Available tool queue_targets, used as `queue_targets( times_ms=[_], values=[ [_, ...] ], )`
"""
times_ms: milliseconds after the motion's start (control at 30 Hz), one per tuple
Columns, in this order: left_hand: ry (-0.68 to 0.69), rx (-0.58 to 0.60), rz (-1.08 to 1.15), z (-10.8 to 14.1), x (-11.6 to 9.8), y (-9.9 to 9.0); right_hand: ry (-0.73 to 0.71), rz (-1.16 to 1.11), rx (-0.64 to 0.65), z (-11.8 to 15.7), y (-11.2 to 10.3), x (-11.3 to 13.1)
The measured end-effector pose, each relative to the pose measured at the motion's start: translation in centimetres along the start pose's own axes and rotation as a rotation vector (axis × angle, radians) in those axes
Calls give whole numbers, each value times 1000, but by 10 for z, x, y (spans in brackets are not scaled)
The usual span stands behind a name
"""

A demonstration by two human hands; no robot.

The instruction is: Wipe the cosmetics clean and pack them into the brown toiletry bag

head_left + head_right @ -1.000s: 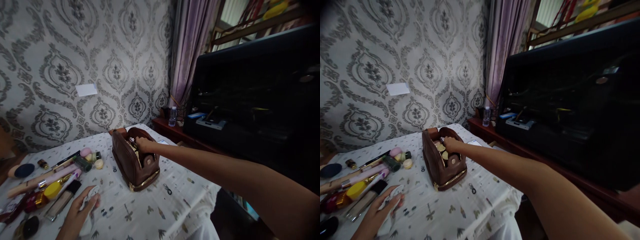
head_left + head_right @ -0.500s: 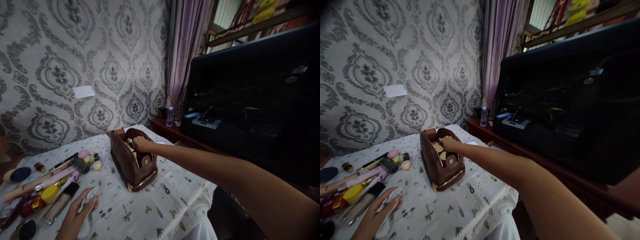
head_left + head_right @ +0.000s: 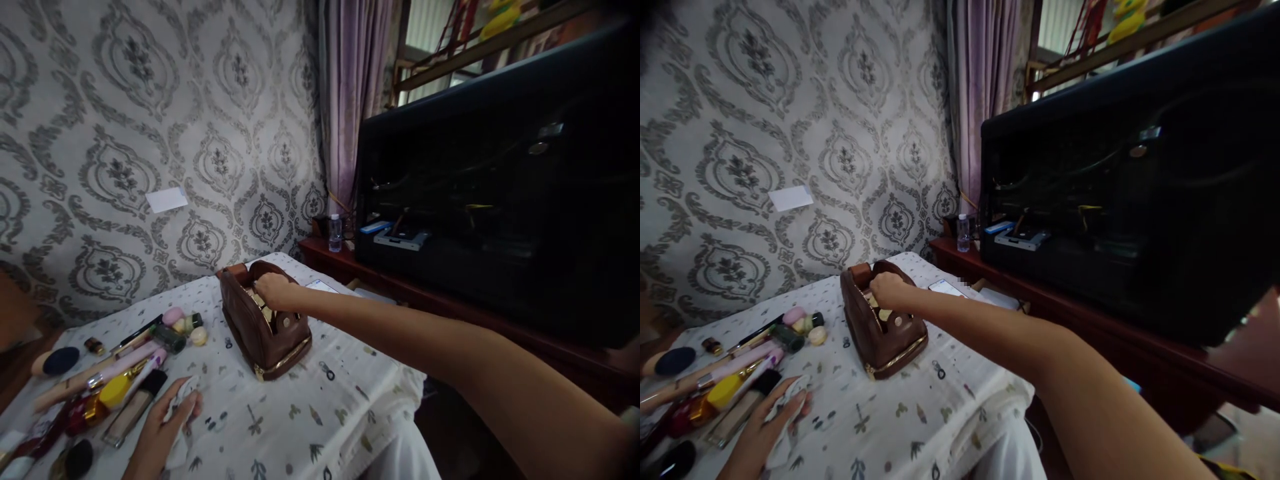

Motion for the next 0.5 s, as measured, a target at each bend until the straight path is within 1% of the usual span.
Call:
queue_targets(
  times_ms=[100,133,167,200,267,300,333,367,433,500],
  values=[
    [49,-71,12,6,-10,-1,-89,-11,-132,27,-18,29],
    [65,-100,14,8,-15,-2,-137,-17,-210,39,-23,41],
    [76,-117,12,10,-19,-2,-219,-27,-351,54,-30,55],
    [82,-124,8,11,-22,-2,-290,-37,-461,69,-32,68],
    [92,-131,-9,11,-26,-2,-404,-75,-610,94,-23,88],
    [106,-135,-23,10,-28,-4,-459,-104,-647,102,-14,98],
    [126,-141,-41,8,-30,-6,-528,-135,-651,108,-1,109],
    [147,-145,-66,7,-32,-8,-604,-166,-618,111,14,121],
    [174,-145,-128,3,-34,-11,-724,-224,-519,110,43,146],
    [152,-165,-165,0,-31,-17,-778,-285,-416,100,68,168]
  ],
)
Point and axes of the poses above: each hand's wrist, its own z-axis away from the middle knuckle, its own y-axis out of the palm, x = y × z, the point moved 9 cm from there along -z, towards the middle knuckle, and after that the axes turned 6 degrees about -z, right-handed, at the moved point
